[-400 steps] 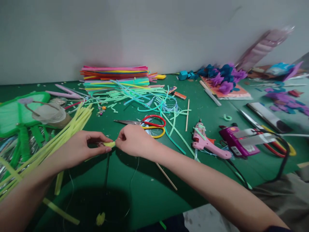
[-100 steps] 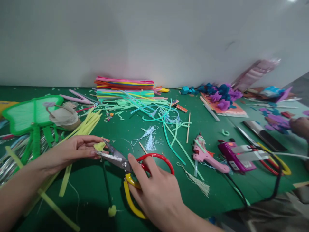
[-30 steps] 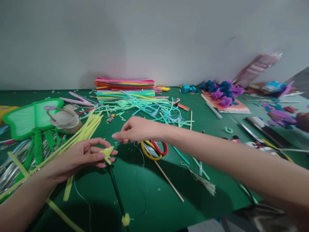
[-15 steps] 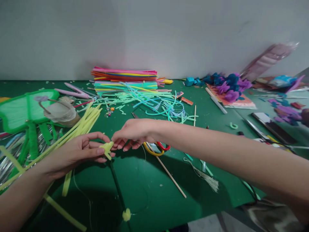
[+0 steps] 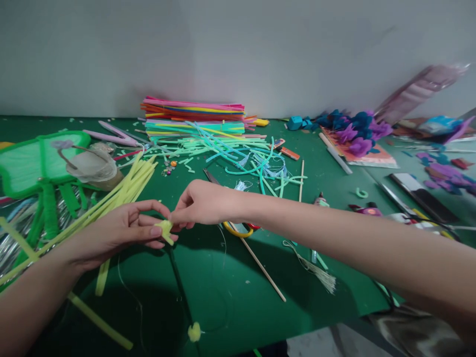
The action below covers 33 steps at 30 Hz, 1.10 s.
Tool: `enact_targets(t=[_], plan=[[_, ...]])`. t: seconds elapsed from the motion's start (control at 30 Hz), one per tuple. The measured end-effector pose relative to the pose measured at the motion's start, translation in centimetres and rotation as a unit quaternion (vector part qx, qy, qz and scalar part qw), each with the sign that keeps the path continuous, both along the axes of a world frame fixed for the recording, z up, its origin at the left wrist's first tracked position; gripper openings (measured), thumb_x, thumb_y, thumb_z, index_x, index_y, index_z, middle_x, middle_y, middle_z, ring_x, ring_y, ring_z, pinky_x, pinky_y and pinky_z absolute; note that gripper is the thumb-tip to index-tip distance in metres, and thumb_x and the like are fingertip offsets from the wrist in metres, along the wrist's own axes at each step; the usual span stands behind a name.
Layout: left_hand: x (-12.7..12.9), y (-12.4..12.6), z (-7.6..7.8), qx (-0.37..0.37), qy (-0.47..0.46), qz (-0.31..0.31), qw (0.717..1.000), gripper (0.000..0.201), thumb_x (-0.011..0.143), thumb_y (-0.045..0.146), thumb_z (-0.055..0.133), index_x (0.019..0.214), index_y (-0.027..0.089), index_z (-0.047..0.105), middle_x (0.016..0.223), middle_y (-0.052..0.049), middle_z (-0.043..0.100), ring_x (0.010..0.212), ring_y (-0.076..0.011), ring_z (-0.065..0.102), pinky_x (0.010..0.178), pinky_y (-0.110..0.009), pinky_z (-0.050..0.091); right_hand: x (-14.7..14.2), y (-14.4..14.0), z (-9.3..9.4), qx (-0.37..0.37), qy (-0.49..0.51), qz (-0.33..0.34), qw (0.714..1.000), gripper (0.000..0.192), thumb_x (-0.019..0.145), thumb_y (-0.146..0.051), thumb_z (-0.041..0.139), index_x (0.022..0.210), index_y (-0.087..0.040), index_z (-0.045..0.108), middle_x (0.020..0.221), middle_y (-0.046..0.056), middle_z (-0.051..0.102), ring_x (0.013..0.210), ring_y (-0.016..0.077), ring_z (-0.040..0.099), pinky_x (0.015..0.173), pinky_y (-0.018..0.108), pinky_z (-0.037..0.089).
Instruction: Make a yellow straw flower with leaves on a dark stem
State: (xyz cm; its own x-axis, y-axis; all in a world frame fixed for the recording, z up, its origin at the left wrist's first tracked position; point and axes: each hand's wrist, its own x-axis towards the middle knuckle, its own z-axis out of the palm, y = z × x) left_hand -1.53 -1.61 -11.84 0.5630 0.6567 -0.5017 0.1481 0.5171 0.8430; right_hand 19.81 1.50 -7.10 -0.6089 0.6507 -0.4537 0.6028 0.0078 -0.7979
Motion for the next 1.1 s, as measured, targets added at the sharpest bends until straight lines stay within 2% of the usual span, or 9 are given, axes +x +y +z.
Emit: enact_targets(t=[0.1, 0.17, 0.33, 0.37, 0.43, 0.5, 0.6, 0.9, 1.1], plan=[[0.0, -0.1, 0.0, 0.000, -0.005, -0.002, 1.000, 0.034, 0.077, 0.027, 0.074, 0.105, 0.019, 0.057, 0.091, -0.010, 0.076, 0.084, -0.0197, 0.071, 0.078, -0.029, 0.056, -0.1, -0.4, -0.2, 0.031, -0.020, 0.002, 0.999, 0.021, 0.078, -0.033, 0.060, 0.073, -0.016, 0.071, 0.068, -0.001, 0.067, 0.051, 0.0063, 0.046, 0.045, 0.021, 0.031], [0.0, -0.1, 0.0, -0.002, -0.007, -0.002, 1.000, 0.033, 0.078, 0.027, 0.074, 0.105, 0.019, 0.056, 0.090, -0.010, 0.076, 0.083, -0.0190, 0.071, 0.077, -0.029, 0.056, -0.1, -0.8, -0.4, 0.047, -0.027, 0.005, 0.999, 0.020, 0.078, -0.033, 0.060, 0.076, -0.016, 0.071, 0.066, -0.001, 0.066, 0.050, 0.0061, 0.045, 0.045, 0.021, 0.030], [0.0, -0.1, -0.1, -0.006, -0.003, 0.001, 1.000, 0.033, 0.078, 0.026, 0.074, 0.105, 0.019, 0.057, 0.088, -0.008, 0.076, 0.079, -0.0166, 0.071, 0.079, -0.029, 0.056, -0.4, -1.6, -0.7, 0.219, -0.043, 0.038, 0.974, 0.016, 0.081, -0.026, 0.059, 0.079, -0.014, 0.070, 0.068, 0.001, 0.067, 0.056, 0.0080, 0.053, 0.051, 0.021, 0.034], [0.0, 0.0, -0.1, -0.008, -0.001, 0.001, 1.000, 0.033, 0.077, 0.026, 0.074, 0.105, 0.019, 0.057, 0.089, -0.009, 0.076, 0.079, -0.0169, 0.071, 0.079, -0.029, 0.056, -0.3, -1.5, -0.8, 0.227, -0.044, 0.043, 0.972, 0.017, 0.082, -0.026, 0.058, 0.079, -0.014, 0.070, 0.069, 0.001, 0.068, 0.058, 0.0085, 0.054, 0.052, 0.021, 0.035], [0.1, 0.0, -0.1, -0.010, 0.004, 0.003, 1.000, 0.034, 0.077, 0.028, 0.074, 0.105, 0.019, 0.056, 0.091, -0.010, 0.076, 0.084, -0.0187, 0.071, 0.080, -0.030, 0.056, -0.1, -1.0, -0.9, 0.163, -0.023, 0.047, 0.985, 0.021, 0.085, -0.028, 0.057, 0.081, -0.013, 0.072, 0.074, 0.003, 0.071, 0.062, 0.0098, 0.058, 0.055, 0.021, 0.038], [0.2, 0.0, 0.0, -0.010, 0.004, 0.005, 1.000, 0.035, 0.078, 0.030, 0.074, 0.105, 0.018, 0.056, 0.094, -0.012, 0.076, 0.089, -0.0210, 0.071, 0.082, -0.031, 0.056, 0.4, -0.3, -1.1, 0.048, 0.018, 0.033, 0.998, 0.025, 0.086, -0.033, 0.056, 0.083, -0.014, 0.072, 0.080, 0.005, 0.073, 0.070, 0.0113, 0.063, 0.058, 0.020, 0.044], [0.2, 0.0, 0.1, -0.010, 0.005, 0.006, 1.000, 0.036, 0.077, 0.031, 0.074, 0.106, 0.018, 0.057, 0.094, -0.013, 0.076, 0.093, -0.0233, 0.071, 0.082, -0.032, 0.056, 0.9, 0.6, -1.4, -0.057, 0.052, 0.020, 0.997, 0.028, 0.083, -0.039, 0.059, 0.086, -0.014, 0.073, 0.089, 0.007, 0.074, 0.079, 0.0130, 0.066, 0.063, 0.020, 0.049], [0.2, 0.0, 0.1, -0.012, -0.004, 0.009, 1.000, 0.035, 0.075, 0.032, 0.075, 0.103, 0.018, 0.059, 0.092, -0.012, 0.077, 0.088, -0.0226, 0.072, 0.080, -0.031, 0.057, 0.6, 1.6, -1.1, -0.106, 0.035, 0.044, 0.993, 0.023, 0.078, -0.035, 0.062, 0.083, -0.015, 0.074, 0.090, 0.006, 0.074, 0.075, 0.0105, 0.065, 0.061, 0.019, 0.046], [0.2, 0.0, 0.3, -0.007, 0.008, 0.002, 1.000, 0.034, 0.076, 0.031, 0.074, 0.103, 0.018, 0.059, 0.092, -0.011, 0.077, 0.086, -0.0206, 0.072, 0.080, -0.030, 0.057, 0.5, 2.1, -1.1, -0.106, 0.038, 0.062, 0.992, 0.021, 0.073, -0.034, 0.067, 0.078, -0.015, 0.073, 0.076, 0.004, 0.071, 0.072, 0.0107, 0.064, 0.061, 0.019, 0.046]])
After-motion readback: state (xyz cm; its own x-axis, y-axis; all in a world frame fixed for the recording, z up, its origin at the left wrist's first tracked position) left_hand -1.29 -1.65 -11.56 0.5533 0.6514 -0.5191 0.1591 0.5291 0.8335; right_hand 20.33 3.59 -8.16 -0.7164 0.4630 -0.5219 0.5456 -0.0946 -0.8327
